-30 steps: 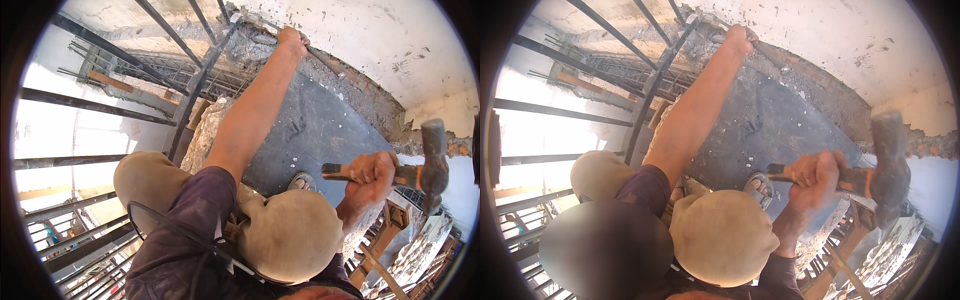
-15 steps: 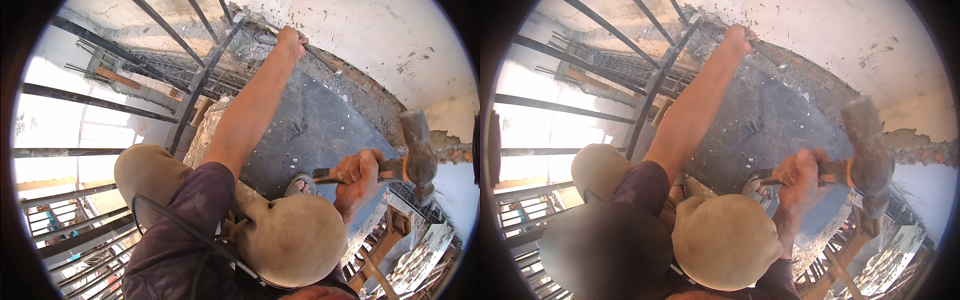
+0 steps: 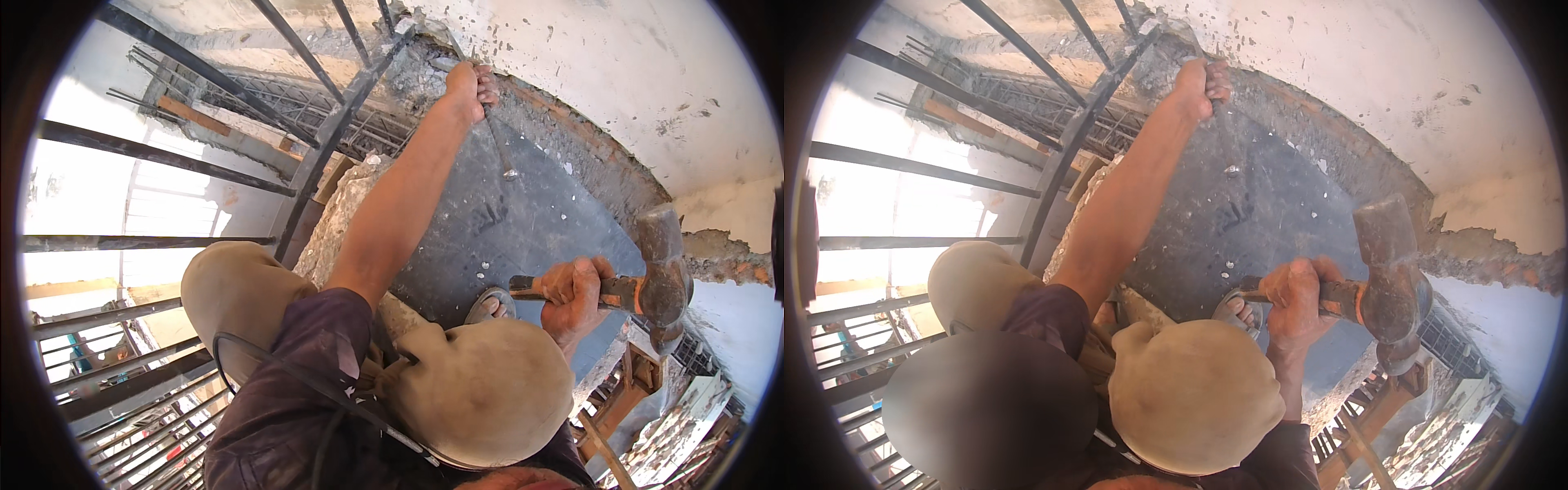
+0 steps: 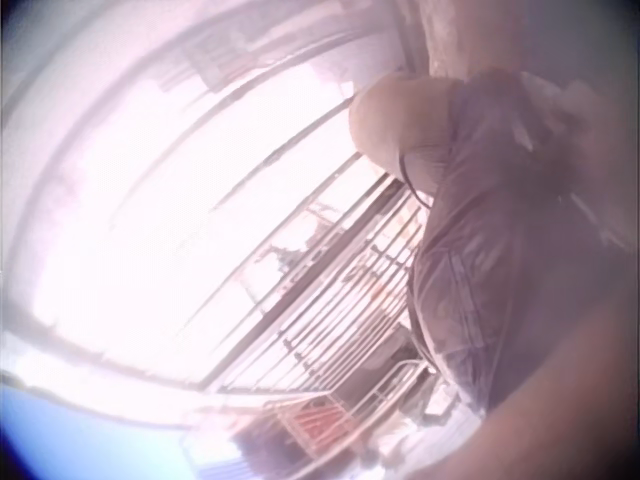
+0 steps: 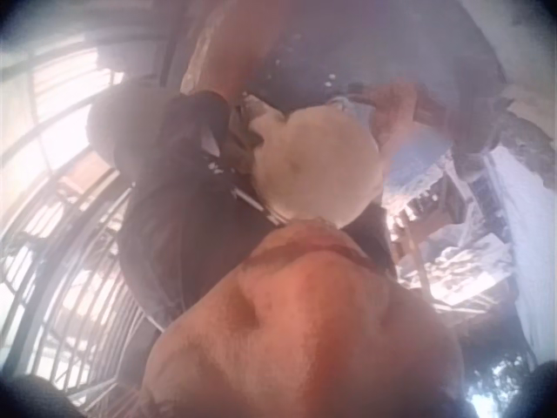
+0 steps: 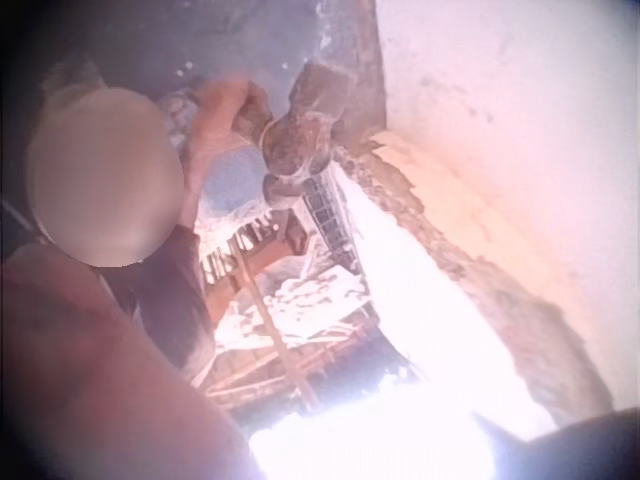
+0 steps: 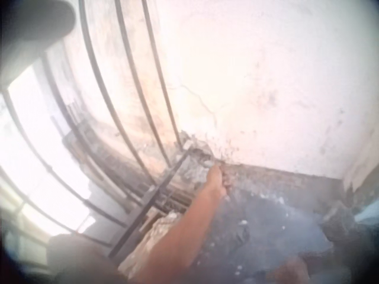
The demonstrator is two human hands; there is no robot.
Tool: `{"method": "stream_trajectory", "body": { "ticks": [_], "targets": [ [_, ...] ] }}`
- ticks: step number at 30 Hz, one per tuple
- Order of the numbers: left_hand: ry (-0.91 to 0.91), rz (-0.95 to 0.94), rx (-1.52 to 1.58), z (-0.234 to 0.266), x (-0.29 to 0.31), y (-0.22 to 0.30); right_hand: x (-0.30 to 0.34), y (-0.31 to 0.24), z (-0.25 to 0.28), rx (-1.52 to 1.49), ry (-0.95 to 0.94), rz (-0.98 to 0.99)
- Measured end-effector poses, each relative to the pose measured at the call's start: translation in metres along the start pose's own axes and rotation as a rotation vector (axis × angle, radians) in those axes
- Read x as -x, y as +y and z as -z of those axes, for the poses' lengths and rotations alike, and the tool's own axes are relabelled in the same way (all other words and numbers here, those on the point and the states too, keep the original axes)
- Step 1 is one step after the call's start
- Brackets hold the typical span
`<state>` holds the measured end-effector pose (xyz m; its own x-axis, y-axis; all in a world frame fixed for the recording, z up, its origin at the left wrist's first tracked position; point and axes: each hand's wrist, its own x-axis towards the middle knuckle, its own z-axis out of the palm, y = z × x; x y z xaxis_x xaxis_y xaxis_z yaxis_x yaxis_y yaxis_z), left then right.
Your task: The person uses a hammer and a chisel-like tool to break away concrete around a metal rebar and railing.
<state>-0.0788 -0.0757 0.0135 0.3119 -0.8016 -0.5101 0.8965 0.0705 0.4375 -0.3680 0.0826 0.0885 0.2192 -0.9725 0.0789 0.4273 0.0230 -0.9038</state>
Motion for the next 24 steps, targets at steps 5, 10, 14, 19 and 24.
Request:
{"method": "stream_trajectory", "body": {
  "ticks": [5,10,14,19,24],
  "targets": [
    [-0.074,0.041,0.035,0.007,-0.01,0.023,0.002,0.005,-0.008,0.026,-0.042,0.009],
    [-0.023,0.062,0.082,-0.012,-0.023,0.017,-0.012,-0.009,-0.029,-0.239,-0.108,0.385],
    [0.117,0.078,-0.024,-0.027,-0.029,0.004,-0.022,0.073,-0.045,0.266,0.163,-0.059],
    [0.102,-0.021,-0.2,-0.012,-0.012,-0.003,0.007,0.056,-0.038,0.22,0.107,-0.192],
    [0.14,0.05,-0.083,-0.019,-0.026,0.006,-0.001,-0.023,-0.016,-0.397,-0.013,0.351]
  ]
}}
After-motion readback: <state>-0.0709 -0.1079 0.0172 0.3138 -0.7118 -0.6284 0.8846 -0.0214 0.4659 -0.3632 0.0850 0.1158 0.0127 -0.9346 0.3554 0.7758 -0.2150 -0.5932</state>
